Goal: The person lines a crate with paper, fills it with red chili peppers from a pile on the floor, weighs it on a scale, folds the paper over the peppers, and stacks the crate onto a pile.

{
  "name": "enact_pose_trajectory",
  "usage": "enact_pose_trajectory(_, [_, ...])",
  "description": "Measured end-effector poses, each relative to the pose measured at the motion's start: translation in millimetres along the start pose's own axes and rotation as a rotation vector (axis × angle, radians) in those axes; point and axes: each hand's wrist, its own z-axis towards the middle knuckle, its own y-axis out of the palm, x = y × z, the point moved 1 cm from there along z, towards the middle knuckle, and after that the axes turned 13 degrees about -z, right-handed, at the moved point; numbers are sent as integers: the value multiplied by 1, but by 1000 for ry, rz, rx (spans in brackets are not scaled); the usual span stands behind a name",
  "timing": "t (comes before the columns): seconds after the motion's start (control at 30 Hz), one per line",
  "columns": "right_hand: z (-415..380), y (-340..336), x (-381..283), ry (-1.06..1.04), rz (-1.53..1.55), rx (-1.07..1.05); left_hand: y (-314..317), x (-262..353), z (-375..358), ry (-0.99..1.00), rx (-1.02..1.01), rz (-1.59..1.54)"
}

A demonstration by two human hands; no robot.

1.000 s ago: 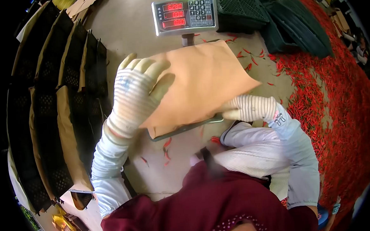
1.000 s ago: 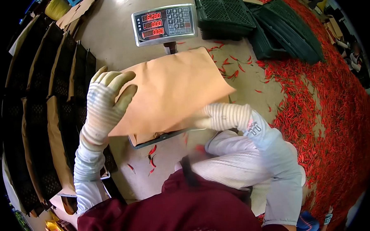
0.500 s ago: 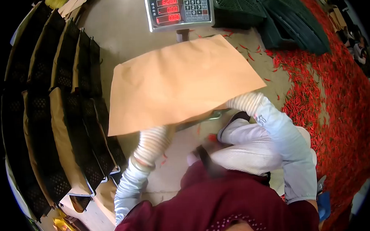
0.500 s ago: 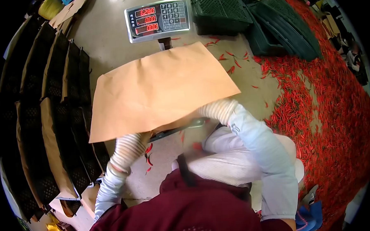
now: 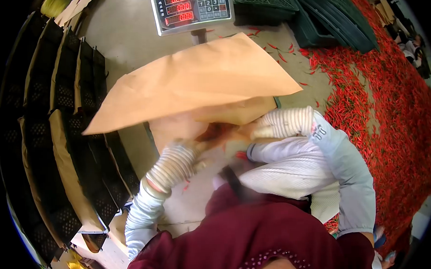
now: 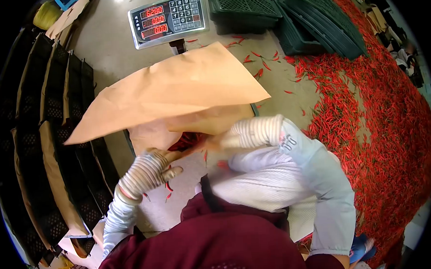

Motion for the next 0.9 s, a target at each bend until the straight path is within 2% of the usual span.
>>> enact_pose_trajectory(0.03, [41,31,57,-103,-299,109,3,5,-2,86,57,-49])
enact_pose_trajectory(0.07, [51,36,54,-110,-297,109,5,7,-3,80,55,-46])
enact_pose_trajectory(0.13, [78,42,26,-303,-503,303,8,9,-4,37,57,13])
enact_pose_trajectory(0.17, [89,45,11,-308,-505,305,8,11,-4,48,78,24])
enact_pose_trajectory(0.23, [101,48,-11,-42,138,785,15,7,-4,55,65,41])
enact_pose_trajectory(0.27, [108,48,-17,0,207,882,19,6,-5,67,46,54])
enact_pose_trajectory(0.4, [124,52,-26,56,-304,732,20,9,-4,20,9,88])
enact_pose_trajectory(0.53, [134,56,-30,77,-434,663,20,8,-6,52,83,91])
enact_pose_trajectory(0.73, [133,60,-25,123,-308,686,5,20,-12,70,89,161])
enact_pose_trajectory(0.87, [124,66,-21,182,207,817,-4,38,-14,82,82,118])
enact_pose_trajectory(0.9, [119,64,-19,242,125,730,-4,41,-14,78,74,118])
